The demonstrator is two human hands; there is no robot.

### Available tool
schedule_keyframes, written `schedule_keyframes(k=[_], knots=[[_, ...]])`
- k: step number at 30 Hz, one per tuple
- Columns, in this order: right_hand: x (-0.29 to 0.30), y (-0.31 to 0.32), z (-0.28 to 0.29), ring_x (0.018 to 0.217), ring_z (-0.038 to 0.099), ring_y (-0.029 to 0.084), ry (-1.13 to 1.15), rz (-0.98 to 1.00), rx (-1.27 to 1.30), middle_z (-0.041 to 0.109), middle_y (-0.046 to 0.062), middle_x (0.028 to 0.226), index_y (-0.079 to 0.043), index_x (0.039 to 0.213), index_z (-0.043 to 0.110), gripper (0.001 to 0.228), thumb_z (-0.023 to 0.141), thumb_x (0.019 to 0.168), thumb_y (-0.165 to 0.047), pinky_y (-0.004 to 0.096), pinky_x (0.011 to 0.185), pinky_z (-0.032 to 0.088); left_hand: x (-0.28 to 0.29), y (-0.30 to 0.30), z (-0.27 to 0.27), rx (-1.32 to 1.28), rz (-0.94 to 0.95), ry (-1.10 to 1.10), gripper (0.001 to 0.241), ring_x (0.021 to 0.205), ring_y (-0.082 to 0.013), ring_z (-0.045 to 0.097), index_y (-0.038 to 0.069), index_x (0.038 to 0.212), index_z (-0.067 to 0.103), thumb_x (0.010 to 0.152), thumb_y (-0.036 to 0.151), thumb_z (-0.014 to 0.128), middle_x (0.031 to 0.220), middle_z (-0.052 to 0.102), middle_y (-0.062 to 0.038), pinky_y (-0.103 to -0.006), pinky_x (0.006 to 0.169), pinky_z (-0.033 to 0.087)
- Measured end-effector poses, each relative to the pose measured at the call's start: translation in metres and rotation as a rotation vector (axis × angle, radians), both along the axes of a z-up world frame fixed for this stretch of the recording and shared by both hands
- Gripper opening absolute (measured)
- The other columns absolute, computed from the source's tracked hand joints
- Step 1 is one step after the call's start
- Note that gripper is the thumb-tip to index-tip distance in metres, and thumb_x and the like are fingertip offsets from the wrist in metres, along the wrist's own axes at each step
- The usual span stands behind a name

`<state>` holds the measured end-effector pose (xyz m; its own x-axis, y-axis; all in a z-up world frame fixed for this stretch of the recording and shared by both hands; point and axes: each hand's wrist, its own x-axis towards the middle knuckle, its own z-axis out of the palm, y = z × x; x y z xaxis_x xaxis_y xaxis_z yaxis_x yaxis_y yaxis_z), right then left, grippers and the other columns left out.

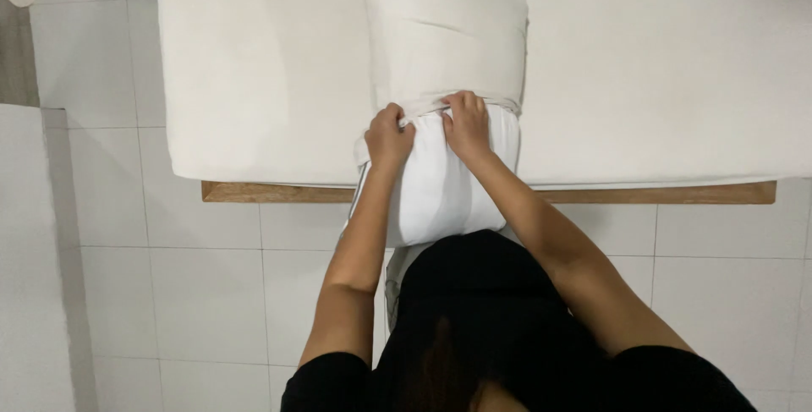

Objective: The person places a white pillow on a bed and inserts it into a white pillowcase. They manipulate the fabric by hand to pull the case over the pillow, tucking in the corners and smoothing the surface until the pillow is fully covered.

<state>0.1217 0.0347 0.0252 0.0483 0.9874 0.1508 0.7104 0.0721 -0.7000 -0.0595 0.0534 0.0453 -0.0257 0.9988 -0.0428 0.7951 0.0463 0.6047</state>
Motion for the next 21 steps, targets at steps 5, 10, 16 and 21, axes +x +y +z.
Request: schedule_keyframes(k=[5, 10, 16, 21], knots=[[0.018, 0.033, -0.036, 0.105, 0.057, 0.031, -0.253, -0.077, 0.040, 0.060, 0.006, 0.109, -0.013, 0.106, 0.063, 0.027, 0.076, 0.083, -0.008, 0.046, 0.092, 0.043, 0.019, -0.017, 0.024, 0.013, -0.053, -0.040, 0.023, 0.087, -0.0341, 0.062, 0.010, 0.085, 0.060, 0.077, 0.028, 0.071, 0.083, 0.064, -0.010, -0.0501, 0.070, 0.047], [0.096, -0.010, -0.055, 0.099, 0.055, 0.038, -0.059, -0.557, -0.018, 0.054, 0.017, 0.108, 0.000, 0.102, 0.054, 0.034, 0.078, 0.079, -0.005, 0.045, 0.081, 0.047, 0.006, -0.030, 0.011, -0.196, 0.004, -0.010, 0.024, 0.092, -0.0307, 0.060, 0.011, 0.089, 0.058, 0.085, 0.034, 0.064, 0.089, 0.062, -0.008, -0.0515, 0.077, 0.046], [0.080, -0.066, -0.113, 0.101, 0.059, 0.037, -0.084, -0.180, 0.125, 0.061, 0.015, 0.106, -0.002, 0.101, 0.060, 0.020, 0.056, 0.088, 0.012, 0.043, 0.088, 0.050, 0.006, -0.023, 0.012, 0.105, -0.044, 0.192, 0.071, 0.120, -0.0455, 0.041, 0.010, 0.130, 0.059, 0.074, 0.050, 0.079, 0.128, 0.046, -0.028, -0.0722, 0.089, 0.032], [0.043, -0.023, -0.066, 0.089, 0.059, 0.034, -0.001, -0.026, 0.176, 0.069, 0.010, 0.086, -0.008, 0.084, 0.066, 0.019, 0.054, 0.080, 0.007, 0.046, 0.084, 0.046, 0.021, 0.003, -0.003, 0.271, -0.140, 0.319, 0.047, 0.126, -0.0401, 0.047, 0.018, 0.116, 0.064, 0.070, 0.013, 0.070, 0.128, 0.051, -0.018, -0.0786, 0.095, 0.028]])
